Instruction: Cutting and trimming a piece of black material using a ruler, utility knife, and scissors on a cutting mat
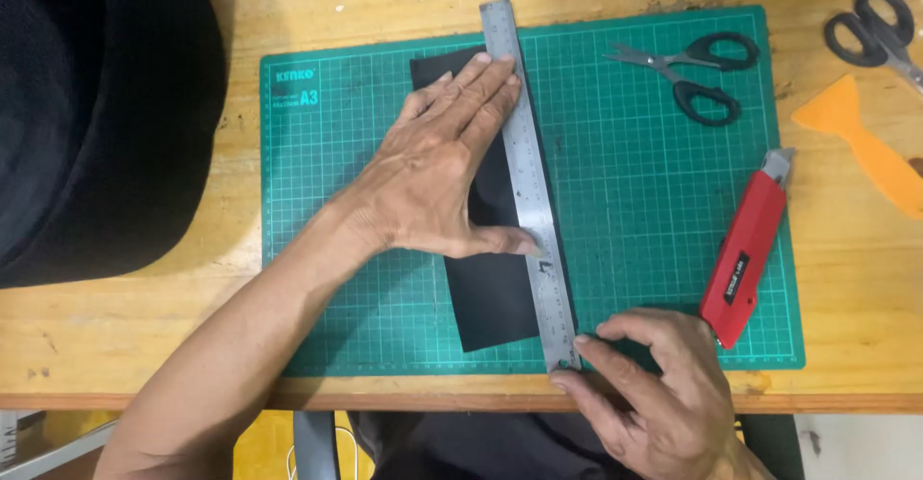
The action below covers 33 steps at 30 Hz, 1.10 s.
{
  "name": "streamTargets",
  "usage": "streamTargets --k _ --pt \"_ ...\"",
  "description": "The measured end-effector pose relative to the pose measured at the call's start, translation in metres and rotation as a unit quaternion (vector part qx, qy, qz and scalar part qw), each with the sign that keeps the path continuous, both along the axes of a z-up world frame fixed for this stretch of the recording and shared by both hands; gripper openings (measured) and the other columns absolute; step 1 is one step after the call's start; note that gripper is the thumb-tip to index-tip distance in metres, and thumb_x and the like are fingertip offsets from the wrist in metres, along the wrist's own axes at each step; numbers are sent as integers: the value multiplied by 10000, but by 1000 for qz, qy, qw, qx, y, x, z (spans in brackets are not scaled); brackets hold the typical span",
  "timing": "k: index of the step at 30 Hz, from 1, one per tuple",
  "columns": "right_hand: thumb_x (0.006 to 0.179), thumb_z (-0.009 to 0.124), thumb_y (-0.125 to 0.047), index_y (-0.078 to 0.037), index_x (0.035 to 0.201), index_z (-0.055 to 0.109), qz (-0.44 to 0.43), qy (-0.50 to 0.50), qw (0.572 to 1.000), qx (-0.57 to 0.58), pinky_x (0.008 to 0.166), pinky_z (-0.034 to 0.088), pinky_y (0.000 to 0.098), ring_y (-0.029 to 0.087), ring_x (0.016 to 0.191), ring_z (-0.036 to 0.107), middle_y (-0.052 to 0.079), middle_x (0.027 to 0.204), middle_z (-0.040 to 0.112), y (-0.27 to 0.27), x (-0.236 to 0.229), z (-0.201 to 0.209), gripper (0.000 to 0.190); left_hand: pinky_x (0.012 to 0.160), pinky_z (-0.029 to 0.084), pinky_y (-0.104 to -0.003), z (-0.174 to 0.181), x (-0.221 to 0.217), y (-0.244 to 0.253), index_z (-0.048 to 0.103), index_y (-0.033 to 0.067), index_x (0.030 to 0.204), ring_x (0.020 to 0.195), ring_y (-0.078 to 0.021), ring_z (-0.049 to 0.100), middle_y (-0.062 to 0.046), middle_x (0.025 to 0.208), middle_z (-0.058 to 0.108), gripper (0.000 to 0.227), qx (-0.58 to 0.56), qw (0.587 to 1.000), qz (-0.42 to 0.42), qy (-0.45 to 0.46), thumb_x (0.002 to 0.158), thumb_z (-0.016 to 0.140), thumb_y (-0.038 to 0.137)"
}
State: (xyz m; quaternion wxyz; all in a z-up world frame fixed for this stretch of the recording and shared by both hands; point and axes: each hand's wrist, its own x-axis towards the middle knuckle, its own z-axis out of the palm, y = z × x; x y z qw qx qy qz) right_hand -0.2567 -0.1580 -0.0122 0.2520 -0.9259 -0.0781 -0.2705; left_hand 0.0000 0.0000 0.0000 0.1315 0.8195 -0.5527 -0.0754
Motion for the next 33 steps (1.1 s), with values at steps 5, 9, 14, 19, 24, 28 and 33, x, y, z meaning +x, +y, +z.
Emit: streamTargets --k 5,9,14,19,24,28,33 --pt "814 886 -279 -56 1008 714 17 -1 1000 2 761 523 427 285 846 662 127 956 665 -1 1 2 342 1278 116 -536 0 -1 1 208 -49 1612 1592 -372 101 -229 1704 144 1400 -5 1000 -7 -5 727 759 886" --pt "841 852 -267 -50 1004 718 23 3 1000 1 752 511 434 289 844 673 129 962 667 -1 3 7 303 1280 112 -538 2 -1 1 192 -46 1615 1593 -374 107 -236 1704 149 1393 -6 1000 -5 -7 739 746 885" --pt "844 844 -235 -37 1002 728 26 5 1000 12 773 520 417 278 857 677 123 972 670 -1 2 9 279 1278 116 -546 1 -2 1 194 -52 1614 1593 -382 104 -234 1705 140 1400 -4 1000 -4 -11 737 745 889" --pt "845 843 -242 -36 986 727 29 6 1000 6 774 519 418 273 863 675 125 967 659 -2 2 10 275 1276 101 -536 2 -2 0 190 -51 1613 1592 -376 89 -233 1705 135 1385 -3 1000 -3 -6 744 710 894" --pt "865 820 -273 -74 1145 697 32 19 999 -11 803 494 436 281 913 658 116 1039 650 -5 0 6 365 1266 71 -527 4 -1 -2 145 -26 1621 1592 -357 41 -217 1713 85 1409 26 1000 9 10 725 750 877" --pt "841 856 -372 -76 1171 671 36 10 999 -30 745 482 450 289 904 659 137 1049 666 -5 -1 0 481 1266 66 -528 4 -3 -3 161 -33 1616 1590 -359 41 -217 1711 83 1410 21 1000 10 11 713 740 883" --pt "863 789 -472 -82 1180 670 8 -8 998 -64 743 486 443 303 920 652 152 1100 660 -4 -2 -8 516 1257 54 -512 7 -3 -5 147 -36 1610 1589 -358 51 -231 1709 81 1389 33 999 11 16 721 701 877"
